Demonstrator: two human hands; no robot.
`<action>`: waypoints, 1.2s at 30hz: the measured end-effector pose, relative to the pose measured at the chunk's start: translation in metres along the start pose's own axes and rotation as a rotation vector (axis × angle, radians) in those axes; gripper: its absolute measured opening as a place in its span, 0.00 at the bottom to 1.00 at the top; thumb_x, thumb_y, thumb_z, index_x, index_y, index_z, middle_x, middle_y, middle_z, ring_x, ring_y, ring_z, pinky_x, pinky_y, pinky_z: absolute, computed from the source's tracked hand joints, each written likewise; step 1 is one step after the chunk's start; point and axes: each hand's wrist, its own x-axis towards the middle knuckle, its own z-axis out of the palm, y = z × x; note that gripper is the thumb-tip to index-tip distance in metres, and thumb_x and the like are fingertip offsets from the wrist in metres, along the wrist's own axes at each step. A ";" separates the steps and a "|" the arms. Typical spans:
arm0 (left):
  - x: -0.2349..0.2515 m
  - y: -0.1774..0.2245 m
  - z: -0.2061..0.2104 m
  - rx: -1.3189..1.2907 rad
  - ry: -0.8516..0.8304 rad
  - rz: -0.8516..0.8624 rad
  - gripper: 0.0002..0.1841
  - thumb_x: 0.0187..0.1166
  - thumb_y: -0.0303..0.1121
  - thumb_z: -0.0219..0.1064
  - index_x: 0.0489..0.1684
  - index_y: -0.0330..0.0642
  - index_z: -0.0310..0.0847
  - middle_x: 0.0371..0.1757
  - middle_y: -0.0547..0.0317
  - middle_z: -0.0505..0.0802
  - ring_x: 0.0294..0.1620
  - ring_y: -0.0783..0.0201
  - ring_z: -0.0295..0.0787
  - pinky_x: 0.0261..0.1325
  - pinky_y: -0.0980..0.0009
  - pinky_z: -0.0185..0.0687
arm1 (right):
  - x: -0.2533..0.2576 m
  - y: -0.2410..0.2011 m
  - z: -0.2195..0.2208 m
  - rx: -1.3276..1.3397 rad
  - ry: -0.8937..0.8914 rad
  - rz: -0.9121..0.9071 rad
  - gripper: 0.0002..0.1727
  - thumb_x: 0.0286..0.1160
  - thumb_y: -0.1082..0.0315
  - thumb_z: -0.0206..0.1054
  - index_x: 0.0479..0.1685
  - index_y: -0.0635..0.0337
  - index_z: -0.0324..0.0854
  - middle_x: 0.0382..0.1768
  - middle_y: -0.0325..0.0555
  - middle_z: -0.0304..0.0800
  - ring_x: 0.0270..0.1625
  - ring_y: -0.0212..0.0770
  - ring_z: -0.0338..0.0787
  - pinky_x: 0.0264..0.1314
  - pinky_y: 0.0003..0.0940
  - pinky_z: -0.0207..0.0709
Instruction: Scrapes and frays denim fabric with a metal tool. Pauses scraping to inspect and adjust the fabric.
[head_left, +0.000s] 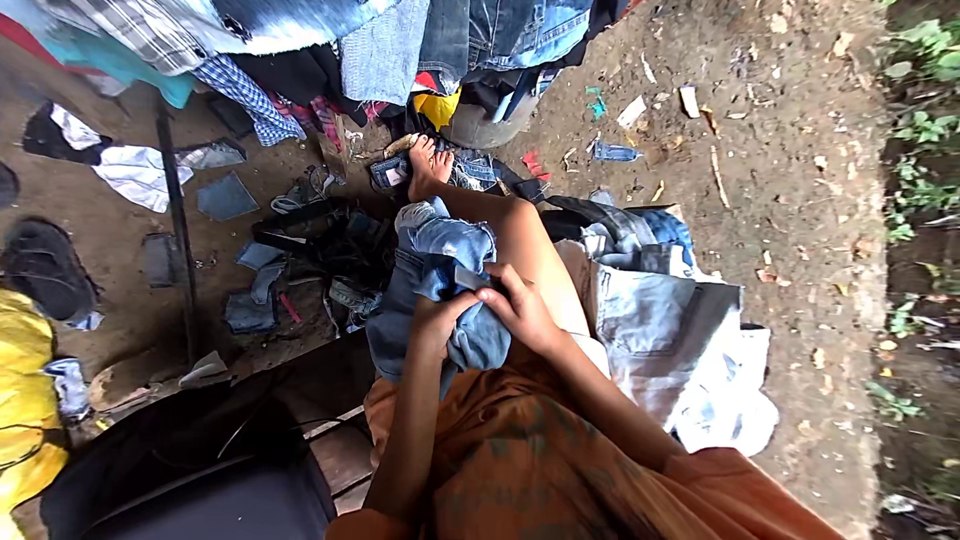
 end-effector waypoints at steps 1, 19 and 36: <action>0.001 0.000 -0.001 0.010 -0.007 0.004 0.22 0.62 0.13 0.75 0.56 0.32 0.79 0.43 0.53 0.94 0.46 0.67 0.93 0.56 0.69 0.90 | 0.004 0.000 0.001 0.143 0.005 0.060 0.17 0.84 0.61 0.64 0.57 0.68 0.82 0.39 0.47 0.91 0.42 0.32 0.91 0.52 0.31 0.85; 0.005 0.004 0.003 -0.025 0.061 -0.031 0.20 0.71 0.19 0.73 0.61 0.35 0.79 0.47 0.54 0.93 0.48 0.67 0.91 0.57 0.67 0.88 | -0.007 -0.020 -0.038 -0.118 -0.007 0.141 0.27 0.87 0.52 0.59 0.77 0.59 0.75 0.40 0.51 0.91 0.34 0.40 0.88 0.40 0.43 0.84; 0.004 0.002 -0.001 -0.069 -0.001 -0.047 0.20 0.71 0.18 0.72 0.62 0.36 0.78 0.46 0.54 0.93 0.47 0.66 0.91 0.56 0.67 0.89 | -0.002 -0.009 -0.038 0.440 0.072 0.425 0.15 0.85 0.66 0.57 0.63 0.54 0.82 0.31 0.27 0.82 0.25 0.17 0.73 0.29 0.15 0.69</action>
